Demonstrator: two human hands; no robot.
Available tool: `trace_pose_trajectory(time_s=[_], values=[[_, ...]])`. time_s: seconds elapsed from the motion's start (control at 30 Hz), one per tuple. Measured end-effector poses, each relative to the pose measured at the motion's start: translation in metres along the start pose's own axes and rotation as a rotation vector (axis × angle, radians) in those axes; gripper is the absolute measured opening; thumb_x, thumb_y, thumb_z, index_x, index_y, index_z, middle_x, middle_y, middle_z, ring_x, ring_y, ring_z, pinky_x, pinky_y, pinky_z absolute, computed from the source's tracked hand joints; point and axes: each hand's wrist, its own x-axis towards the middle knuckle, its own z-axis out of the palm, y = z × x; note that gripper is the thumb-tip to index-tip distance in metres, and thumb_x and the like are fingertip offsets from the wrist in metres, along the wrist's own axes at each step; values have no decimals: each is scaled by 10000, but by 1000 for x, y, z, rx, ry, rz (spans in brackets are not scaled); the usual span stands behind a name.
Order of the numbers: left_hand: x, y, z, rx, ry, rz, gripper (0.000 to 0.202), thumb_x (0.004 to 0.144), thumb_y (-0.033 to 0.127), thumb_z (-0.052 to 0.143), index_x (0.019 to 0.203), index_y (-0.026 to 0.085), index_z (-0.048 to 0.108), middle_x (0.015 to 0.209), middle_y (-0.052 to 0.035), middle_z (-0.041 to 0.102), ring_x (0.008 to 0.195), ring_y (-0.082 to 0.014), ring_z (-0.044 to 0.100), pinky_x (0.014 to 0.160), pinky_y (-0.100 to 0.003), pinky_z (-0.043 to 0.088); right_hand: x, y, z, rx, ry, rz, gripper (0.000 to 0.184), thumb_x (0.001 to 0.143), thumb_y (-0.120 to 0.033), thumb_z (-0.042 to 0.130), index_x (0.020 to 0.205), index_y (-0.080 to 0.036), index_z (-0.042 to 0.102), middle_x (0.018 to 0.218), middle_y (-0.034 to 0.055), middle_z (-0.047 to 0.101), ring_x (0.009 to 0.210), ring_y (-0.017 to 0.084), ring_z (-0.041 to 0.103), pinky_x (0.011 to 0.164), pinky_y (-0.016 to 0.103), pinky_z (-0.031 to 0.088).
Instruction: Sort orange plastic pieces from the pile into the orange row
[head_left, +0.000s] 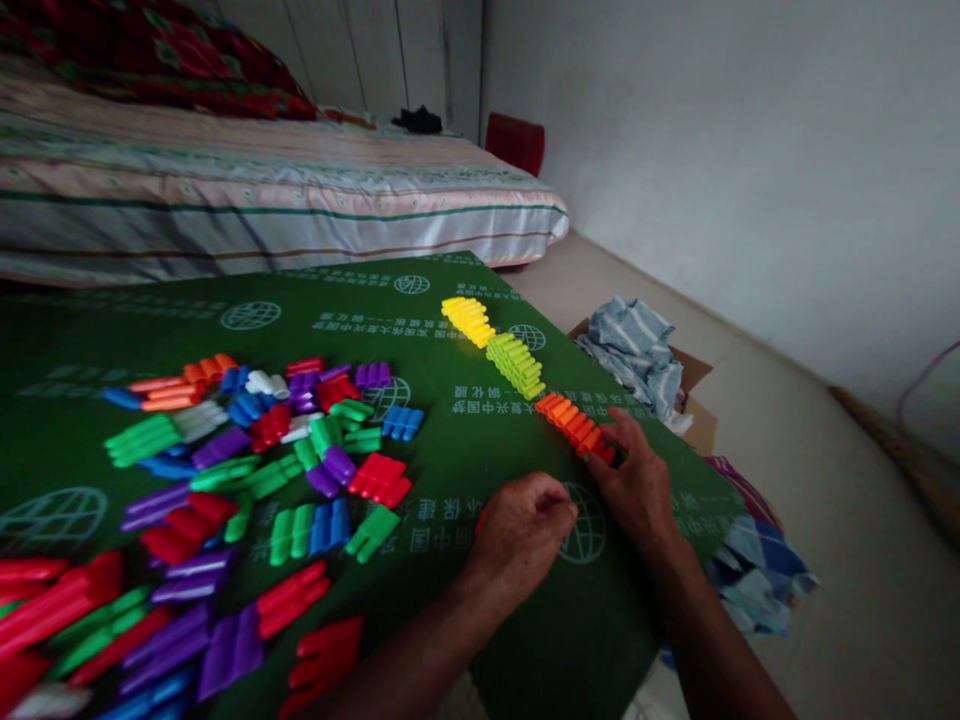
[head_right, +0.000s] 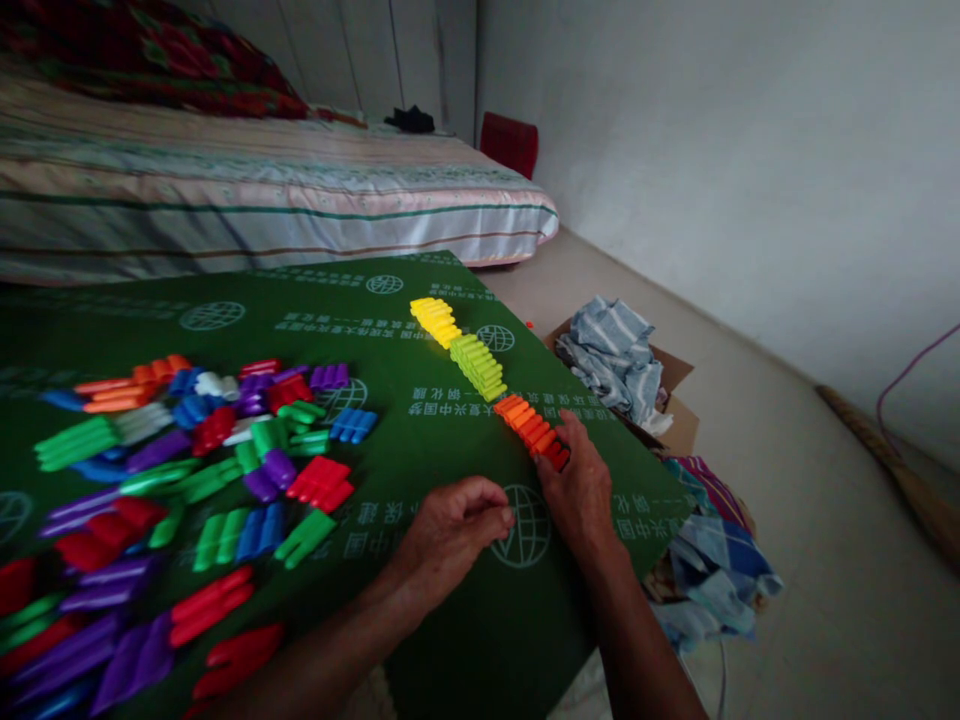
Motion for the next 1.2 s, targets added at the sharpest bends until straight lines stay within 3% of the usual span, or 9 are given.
trace_pose_trajectory(time_s=[0.47, 0.63, 0.83, 1.0, 1.2], values=[[-5, 2, 1, 22, -22, 23, 118, 646, 299, 551, 669, 203, 615, 630, 11, 615, 633, -131, 533, 592, -250, 398, 0, -4, -4, -23, 4, -20, 617, 753, -382, 613, 1327, -182, 505, 1096, 116, 697, 930, 263, 675, 801, 415, 539], [-8, 5, -1, 23, -43, 23, 132, 648, 323, 557, 668, 205, 612, 631, 18, 604, 636, -129, 535, 616, -261, 402, -10, 10, -34, -131, 28, -53, 519, 771, -454, 617, 1229, -211, 597, 1094, 115, 699, 970, 303, 667, 820, 462, 531], [-14, 13, -3, 7, -90, 30, 135, 661, 329, 559, 673, 202, 604, 629, 32, 585, 624, -113, 515, 611, -251, 387, -33, 32, -64, -229, -134, -68, 448, 760, -476, 629, 1128, -222, 653, 1098, 96, 696, 976, 284, 661, 834, 448, 542], [-19, 15, -4, 11, -112, 21, 138, 670, 328, 559, 682, 198, 604, 618, 40, 570, 601, -101, 483, 590, -243, 365, -41, 38, -61, -212, -139, -109, 345, 804, -425, 579, 1062, -215, 669, 1044, 93, 703, 949, 264, 658, 852, 445, 540], [-28, 10, -6, 1, -116, 11, 152, 677, 341, 558, 703, 198, 603, 640, 35, 584, 643, -113, 513, 613, -249, 374, -32, 29, -54, -132, -53, -66, 365, 790, -434, 603, 1073, -210, 662, 1070, 98, 708, 969, 275, 667, 861, 454, 546]])
